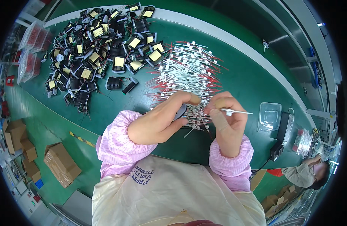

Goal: The person repeatedly picks small gray electronic components and red/white wires from a green table, inserts the wires into the components, and places the assembled units back on the table. The process is continuous and repetitive throughout the clip.

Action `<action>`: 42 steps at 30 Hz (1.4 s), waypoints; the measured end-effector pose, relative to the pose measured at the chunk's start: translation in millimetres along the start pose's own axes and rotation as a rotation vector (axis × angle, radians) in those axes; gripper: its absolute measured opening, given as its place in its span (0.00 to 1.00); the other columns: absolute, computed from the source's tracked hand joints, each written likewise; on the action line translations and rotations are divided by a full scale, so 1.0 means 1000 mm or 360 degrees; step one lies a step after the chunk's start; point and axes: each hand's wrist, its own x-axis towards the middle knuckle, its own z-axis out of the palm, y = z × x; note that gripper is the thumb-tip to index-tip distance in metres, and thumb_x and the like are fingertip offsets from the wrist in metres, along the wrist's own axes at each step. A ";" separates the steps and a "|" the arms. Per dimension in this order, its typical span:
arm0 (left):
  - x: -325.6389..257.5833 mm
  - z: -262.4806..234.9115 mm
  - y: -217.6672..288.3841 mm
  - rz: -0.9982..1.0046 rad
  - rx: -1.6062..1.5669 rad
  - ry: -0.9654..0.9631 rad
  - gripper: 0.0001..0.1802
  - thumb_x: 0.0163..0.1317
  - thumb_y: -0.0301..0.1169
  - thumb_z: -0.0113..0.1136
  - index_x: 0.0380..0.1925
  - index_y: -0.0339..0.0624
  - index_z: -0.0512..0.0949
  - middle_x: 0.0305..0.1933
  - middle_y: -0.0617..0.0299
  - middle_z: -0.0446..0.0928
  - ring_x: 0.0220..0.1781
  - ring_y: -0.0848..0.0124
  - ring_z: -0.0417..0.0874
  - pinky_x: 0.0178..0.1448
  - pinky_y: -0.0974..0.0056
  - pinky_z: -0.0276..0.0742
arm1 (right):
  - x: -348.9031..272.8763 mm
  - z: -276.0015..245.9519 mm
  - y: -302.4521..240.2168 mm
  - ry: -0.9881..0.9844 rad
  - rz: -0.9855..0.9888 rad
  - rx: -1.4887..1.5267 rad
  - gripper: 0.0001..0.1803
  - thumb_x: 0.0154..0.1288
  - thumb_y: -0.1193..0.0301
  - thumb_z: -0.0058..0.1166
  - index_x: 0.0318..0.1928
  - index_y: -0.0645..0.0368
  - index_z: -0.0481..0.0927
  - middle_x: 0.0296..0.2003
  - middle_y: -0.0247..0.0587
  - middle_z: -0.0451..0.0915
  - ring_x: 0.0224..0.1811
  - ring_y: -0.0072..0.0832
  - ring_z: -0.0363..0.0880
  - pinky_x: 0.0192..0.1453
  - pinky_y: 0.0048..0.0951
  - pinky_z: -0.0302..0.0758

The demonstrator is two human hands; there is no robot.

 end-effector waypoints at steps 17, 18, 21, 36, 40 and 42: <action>0.005 0.005 0.009 0.0141 0.0352 0.0286 0.33 0.50 0.20 0.70 0.58 0.29 0.69 0.52 0.48 0.78 0.55 0.60 0.80 0.56 0.61 0.77 | -0.004 0.009 -0.014 0.0051 -0.0030 -0.0136 0.07 0.55 0.89 0.56 0.34 0.69 0.79 0.40 0.48 0.79 0.42 0.28 0.79 0.44 0.26 0.76; 0.004 0.009 0.003 0.0177 0.0297 0.0351 0.35 0.50 0.18 0.69 0.60 0.29 0.67 0.52 0.47 0.79 0.55 0.59 0.81 0.57 0.60 0.76 | -0.004 0.010 -0.014 0.0072 -0.0062 -0.0140 0.08 0.54 0.90 0.56 0.34 0.69 0.79 0.40 0.48 0.79 0.42 0.28 0.80 0.45 0.26 0.77; 0.003 0.012 -0.006 0.0344 0.0326 0.0444 0.38 0.52 0.16 0.65 0.64 0.29 0.60 0.53 0.44 0.79 0.56 0.57 0.81 0.60 0.58 0.74 | -0.004 0.012 -0.014 0.0130 -0.0133 -0.0161 0.08 0.52 0.91 0.56 0.33 0.70 0.79 0.39 0.48 0.79 0.42 0.30 0.81 0.45 0.26 0.77; 0.006 0.007 -0.004 0.0559 0.0468 0.0423 0.52 0.50 0.16 0.65 0.70 0.31 0.41 0.52 0.41 0.80 0.56 0.51 0.80 0.67 0.45 0.65 | -0.006 0.010 -0.018 -0.0027 -0.0460 -0.0481 0.11 0.50 0.91 0.58 0.35 0.70 0.79 0.41 0.49 0.77 0.40 0.30 0.82 0.40 0.24 0.78; 0.009 0.007 0.002 0.0586 0.0475 0.0438 0.52 0.50 0.14 0.67 0.71 0.35 0.44 0.50 0.41 0.80 0.52 0.53 0.83 0.58 0.54 0.75 | -0.005 0.009 -0.017 -0.0025 -0.0496 -0.0496 0.11 0.49 0.91 0.58 0.35 0.70 0.79 0.41 0.49 0.78 0.38 0.27 0.81 0.37 0.23 0.77; 0.010 0.008 0.000 0.0619 0.0461 0.0447 0.52 0.49 0.14 0.67 0.70 0.33 0.45 0.50 0.42 0.80 0.52 0.53 0.83 0.59 0.54 0.74 | -0.004 0.009 -0.017 -0.0016 -0.0504 -0.0503 0.11 0.49 0.91 0.58 0.35 0.70 0.79 0.40 0.49 0.78 0.36 0.26 0.81 0.36 0.22 0.77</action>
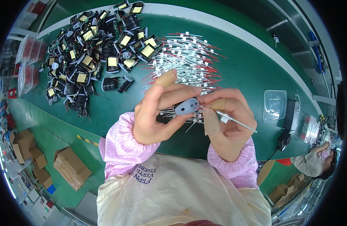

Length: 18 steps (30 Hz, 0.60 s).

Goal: The person repeatedly picks small gray electronic components and red/white wires from a green table, inserts the wires into the components, and places the assembled units back on the table. The process is continuous and repetitive throughout the clip.

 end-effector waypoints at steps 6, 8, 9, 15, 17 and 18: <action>0.000 -0.003 0.007 -0.0171 0.0032 -0.0028 0.48 0.50 0.16 0.67 0.67 0.28 0.49 0.51 0.47 0.81 0.53 0.56 0.83 0.64 0.52 0.70 | 0.001 0.002 -0.002 0.0028 0.0014 -0.0039 0.11 0.49 0.90 0.59 0.34 0.69 0.79 0.39 0.48 0.79 0.33 0.24 0.80 0.34 0.22 0.76; 0.000 -0.003 0.007 -0.0205 0.0035 -0.0024 0.47 0.50 0.17 0.68 0.67 0.27 0.50 0.51 0.50 0.82 0.54 0.58 0.83 0.65 0.52 0.68 | 0.000 0.002 -0.002 0.0042 0.0021 -0.0036 0.11 0.48 0.90 0.59 0.34 0.68 0.79 0.38 0.47 0.79 0.32 0.24 0.80 0.33 0.22 0.76; -0.001 -0.003 0.007 -0.0217 0.0029 -0.0014 0.47 0.50 0.18 0.68 0.67 0.28 0.50 0.51 0.50 0.82 0.54 0.59 0.82 0.65 0.52 0.67 | 0.000 0.002 -0.002 0.0032 -0.0005 -0.0056 0.11 0.48 0.90 0.60 0.34 0.68 0.79 0.38 0.47 0.79 0.32 0.24 0.80 0.32 0.22 0.76; -0.001 -0.003 0.006 -0.0201 0.0020 -0.0004 0.47 0.50 0.19 0.68 0.67 0.28 0.50 0.51 0.52 0.82 0.54 0.60 0.82 0.65 0.51 0.68 | -0.001 0.002 -0.001 0.0016 -0.0024 -0.0093 0.12 0.48 0.88 0.60 0.34 0.65 0.79 0.37 0.46 0.79 0.30 0.24 0.80 0.31 0.22 0.75; 0.000 -0.003 0.006 -0.0184 0.0025 -0.0014 0.48 0.50 0.19 0.68 0.67 0.28 0.49 0.51 0.51 0.82 0.54 0.60 0.82 0.65 0.51 0.67 | 0.000 0.004 -0.001 0.0028 -0.0031 -0.0105 0.12 0.47 0.88 0.61 0.34 0.65 0.79 0.37 0.46 0.79 0.29 0.24 0.79 0.30 0.23 0.75; 0.000 -0.003 0.007 -0.0182 0.0031 -0.0021 0.48 0.50 0.19 0.68 0.67 0.28 0.49 0.51 0.51 0.82 0.54 0.59 0.82 0.65 0.52 0.67 | -0.001 0.004 0.000 0.0036 -0.0057 -0.0120 0.11 0.47 0.87 0.61 0.34 0.65 0.79 0.36 0.46 0.79 0.29 0.25 0.79 0.30 0.23 0.75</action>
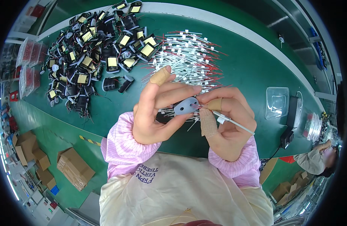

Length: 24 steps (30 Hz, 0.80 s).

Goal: The person repeatedly picks small gray electronic components and red/white wires from a green table, inserts the wires into the components, and places the assembled units back on the table. The process is continuous and repetitive throughout the clip.

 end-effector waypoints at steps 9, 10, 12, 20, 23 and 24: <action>0.000 -0.007 0.000 0.0030 0.0050 -0.0176 0.54 0.49 0.16 0.63 0.70 0.31 0.38 0.51 0.43 0.80 0.56 0.52 0.80 0.70 0.40 0.59 | 0.002 0.001 0.002 -0.0010 -0.0093 -0.0112 0.10 0.45 0.85 0.63 0.31 0.65 0.79 0.34 0.45 0.79 0.27 0.29 0.78 0.30 0.25 0.74; -0.001 -0.007 -0.001 0.0035 0.0056 -0.0178 0.54 0.49 0.16 0.63 0.70 0.31 0.37 0.51 0.43 0.80 0.56 0.52 0.80 0.70 0.40 0.59 | 0.003 0.001 0.000 -0.0026 -0.0089 -0.0121 0.10 0.45 0.85 0.63 0.31 0.65 0.79 0.35 0.45 0.79 0.27 0.29 0.79 0.30 0.26 0.75; 0.000 -0.007 -0.002 0.0068 0.0058 -0.0188 0.55 0.49 0.16 0.63 0.71 0.31 0.37 0.51 0.43 0.80 0.56 0.52 0.80 0.70 0.40 0.59 | 0.004 -0.001 -0.001 -0.0042 -0.0099 -0.0128 0.10 0.45 0.85 0.63 0.31 0.65 0.79 0.35 0.45 0.79 0.28 0.29 0.79 0.30 0.26 0.75; 0.002 -0.008 -0.001 0.0081 0.0079 -0.0233 0.56 0.50 0.17 0.65 0.71 0.31 0.36 0.50 0.43 0.80 0.56 0.52 0.80 0.70 0.39 0.59 | 0.006 -0.002 0.001 -0.0043 -0.0152 -0.0162 0.10 0.46 0.86 0.63 0.31 0.65 0.79 0.34 0.45 0.79 0.28 0.31 0.79 0.30 0.27 0.75; 0.002 -0.008 0.000 0.0076 0.0064 -0.0238 0.57 0.50 0.17 0.65 0.71 0.33 0.35 0.50 0.43 0.80 0.56 0.51 0.80 0.69 0.39 0.59 | 0.007 -0.001 -0.001 -0.0048 -0.0168 -0.0179 0.11 0.45 0.86 0.63 0.31 0.65 0.79 0.33 0.45 0.79 0.28 0.31 0.79 0.30 0.27 0.75; 0.002 -0.008 0.000 0.0078 0.0061 -0.0237 0.57 0.50 0.17 0.64 0.71 0.34 0.34 0.50 0.43 0.80 0.56 0.51 0.80 0.69 0.39 0.58 | 0.007 -0.001 -0.001 -0.0055 -0.0171 -0.0177 0.11 0.45 0.86 0.63 0.31 0.65 0.79 0.33 0.45 0.79 0.28 0.31 0.79 0.30 0.27 0.75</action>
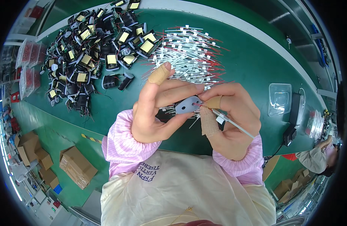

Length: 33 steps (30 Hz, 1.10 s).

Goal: The person repeatedly picks small gray electronic components and red/white wires from a green table, inserts the wires into the components, and places the assembled units back on the table. The process is continuous and repetitive throughout the clip.

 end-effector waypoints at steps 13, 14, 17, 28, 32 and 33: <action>-0.001 0.001 0.002 -0.0049 -0.0015 0.0010 0.56 0.50 0.17 0.63 0.71 0.34 0.35 0.49 0.43 0.81 0.54 0.52 0.81 0.70 0.40 0.58 | 0.000 0.001 -0.003 -0.0025 0.0011 -0.0061 0.11 0.45 0.87 0.63 0.31 0.65 0.78 0.33 0.44 0.79 0.27 0.31 0.78 0.29 0.26 0.74; -0.001 0.001 0.002 -0.0054 -0.0013 0.0017 0.55 0.50 0.17 0.63 0.71 0.34 0.35 0.49 0.43 0.81 0.54 0.52 0.81 0.70 0.40 0.58 | 0.000 0.000 -0.004 -0.0036 0.0006 -0.0068 0.11 0.45 0.87 0.63 0.31 0.65 0.78 0.33 0.44 0.78 0.27 0.31 0.78 0.28 0.26 0.74; -0.001 0.002 0.001 -0.0025 -0.0003 0.0031 0.55 0.51 0.18 0.64 0.71 0.32 0.36 0.49 0.44 0.81 0.54 0.53 0.81 0.71 0.41 0.57 | 0.001 0.000 -0.005 -0.0048 0.0014 -0.0074 0.11 0.45 0.87 0.63 0.31 0.65 0.78 0.33 0.44 0.78 0.27 0.32 0.78 0.28 0.27 0.74; -0.003 0.004 0.002 -0.0070 -0.0011 0.0036 0.53 0.50 0.17 0.63 0.70 0.33 0.38 0.48 0.45 0.82 0.54 0.52 0.81 0.71 0.40 0.57 | 0.000 0.002 -0.005 -0.0069 0.0012 -0.0125 0.11 0.44 0.86 0.63 0.30 0.65 0.78 0.33 0.43 0.78 0.28 0.33 0.78 0.28 0.28 0.74; -0.002 0.004 0.002 -0.0085 0.0011 0.0024 0.53 0.49 0.17 0.62 0.70 0.34 0.39 0.47 0.45 0.82 0.54 0.53 0.81 0.70 0.40 0.57 | -0.002 0.005 -0.001 -0.0101 -0.0033 -0.0221 0.11 0.46 0.84 0.64 0.31 0.64 0.79 0.33 0.43 0.78 0.28 0.32 0.78 0.28 0.28 0.74; -0.002 0.004 0.001 -0.0088 0.0026 0.0029 0.53 0.49 0.17 0.62 0.70 0.34 0.39 0.47 0.45 0.82 0.53 0.53 0.81 0.70 0.40 0.57 | -0.001 0.005 -0.002 -0.0106 0.0014 -0.0226 0.11 0.46 0.84 0.64 0.31 0.64 0.79 0.33 0.44 0.78 0.28 0.32 0.77 0.28 0.28 0.74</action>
